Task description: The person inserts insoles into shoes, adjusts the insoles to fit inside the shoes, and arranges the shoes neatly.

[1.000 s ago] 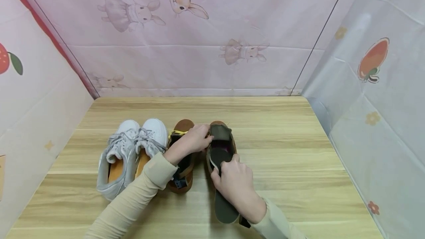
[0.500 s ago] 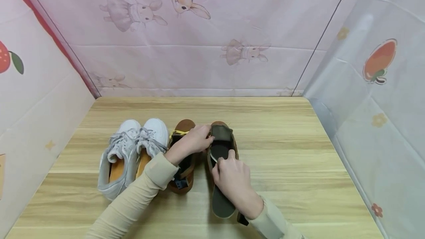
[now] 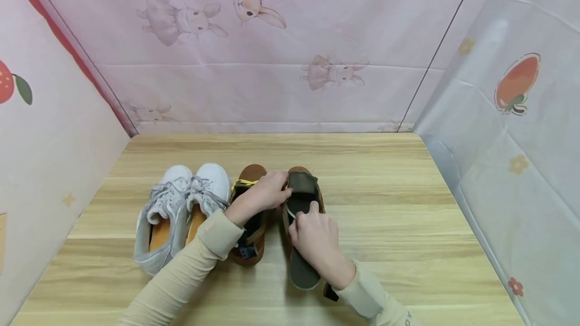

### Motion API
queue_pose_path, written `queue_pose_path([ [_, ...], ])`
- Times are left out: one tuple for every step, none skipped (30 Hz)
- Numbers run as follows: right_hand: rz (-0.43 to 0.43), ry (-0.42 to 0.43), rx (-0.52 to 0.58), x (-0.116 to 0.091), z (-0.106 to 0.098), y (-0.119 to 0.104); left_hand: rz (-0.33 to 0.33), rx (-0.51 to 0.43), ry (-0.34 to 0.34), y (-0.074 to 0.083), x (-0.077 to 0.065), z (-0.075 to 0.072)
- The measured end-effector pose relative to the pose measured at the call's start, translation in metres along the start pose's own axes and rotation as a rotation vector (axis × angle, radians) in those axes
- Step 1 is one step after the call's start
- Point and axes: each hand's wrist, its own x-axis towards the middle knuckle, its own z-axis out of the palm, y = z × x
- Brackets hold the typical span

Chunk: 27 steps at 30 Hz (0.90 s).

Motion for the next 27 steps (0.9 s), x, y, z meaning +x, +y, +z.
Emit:
queue_pose_path([
  [-0.003, -0.002, 0.001, 0.001, 0.001, 0.001, 0.005, -0.002, 0.002, 0.000, 0.000, 0.000],
  [-0.004, -0.006, 0.002, 0.002, 0.002, 0.001, 0.011, 0.001, 0.007, 0.000, -0.001, 0.000],
  [-0.006, -0.010, 0.005, 0.003, 0.003, 0.002, 0.014, 0.002, 0.009, 0.000, -0.001, 0.000],
  [-0.008, -0.015, 0.010, 0.004, 0.004, 0.002, 0.016, 0.004, 0.010, -0.001, -0.001, 0.001],
  [-0.010, -0.021, 0.014, 0.006, 0.005, 0.003, 0.016, 0.002, 0.009, -0.001, -0.001, 0.001],
  [-0.005, -0.032, 0.020, 0.007, 0.006, 0.004, 0.013, -0.002, 0.005, -0.001, -0.001, 0.002],
  [-0.001, -0.044, 0.028, 0.009, 0.007, 0.005, 0.008, -0.008, 0.002, -0.001, 0.000, 0.002],
  [0.002, -0.054, 0.036, 0.011, 0.007, 0.006, -0.001, -0.018, -0.004, -0.001, 0.000, 0.002],
  [0.003, -0.062, 0.041, 0.012, 0.008, 0.006, -0.008, -0.029, -0.009, -0.001, 0.000, 0.003],
  [0.006, -0.069, 0.045, 0.014, 0.009, 0.007, -0.014, -0.036, -0.013, 0.000, 0.000, 0.003],
  [0.004, -0.068, 0.048, 0.015, 0.009, 0.007, -0.020, -0.043, -0.015, 0.000, 0.000, 0.003],
  [0.003, -0.067, 0.052, 0.016, 0.009, 0.007, -0.022, -0.044, -0.017, 0.000, 0.001, 0.003],
  [-0.006, -0.055, 0.052, 0.017, 0.010, 0.007, -0.024, -0.047, -0.018, 0.000, 0.001, 0.002],
  [-0.013, -0.043, 0.049, 0.018, 0.010, 0.007, -0.025, -0.047, -0.018, 0.000, 0.000, 0.002],
  [-0.020, -0.035, 0.048, 0.019, 0.010, 0.006, -0.024, -0.048, -0.018, 0.000, 0.000, 0.002],
  [-0.027, -0.029, 0.053, 0.020, 0.011, 0.006, -0.023, -0.047, -0.019, 0.000, 0.000, 0.001],
  [-0.033, -0.026, 0.059, 0.021, 0.012, 0.006, -0.025, -0.049, -0.021, 0.000, 0.000, 0.001],
  [-0.032, -0.030, 0.066, 0.022, 0.013, 0.006, -0.026, -0.053, -0.024, 0.000, 0.001, 0.001],
  [-0.032, -0.034, 0.075, 0.023, 0.013, 0.006, -0.025, -0.053, -0.025, 0.000, 0.001, 0.002],
  [-0.030, -0.046, 0.086, 0.024, 0.014, 0.007, -0.025, -0.054, -0.025, 0.000, 0.001, 0.002],
  [-0.028, -0.059, 0.099, 0.026, 0.015, 0.007, -0.023, -0.051, -0.024, -0.001, 0.001, 0.002],
  [-0.023, -0.070, 0.111, 0.027, 0.017, 0.008, -0.023, -0.047, -0.023, -0.001, 0.001, 0.002],
  [-0.014, -0.081, 0.119, 0.028, 0.018, 0.008, -0.023, -0.046, -0.023, -0.001, 0.002, 0.003],
  [-0.009, -0.089, 0.126, 0.030, 0.020, 0.009, -0.020, -0.045, -0.019, -0.001, 0.002, 0.003],
  [-0.004, -0.100, 0.129, 0.032, 0.022, 0.010, -0.019, -0.042, -0.016, -0.001, 0.003, 0.003],
  [0.000, -0.110, 0.132, 0.033, 0.023, 0.010, -0.018, -0.042, -0.015, -0.001, 0.003, 0.004],
  [0.008, -0.119, 0.131, 0.034, 0.025, 0.011, -0.012, -0.038, -0.013, -0.001, 0.003, 0.004],
])
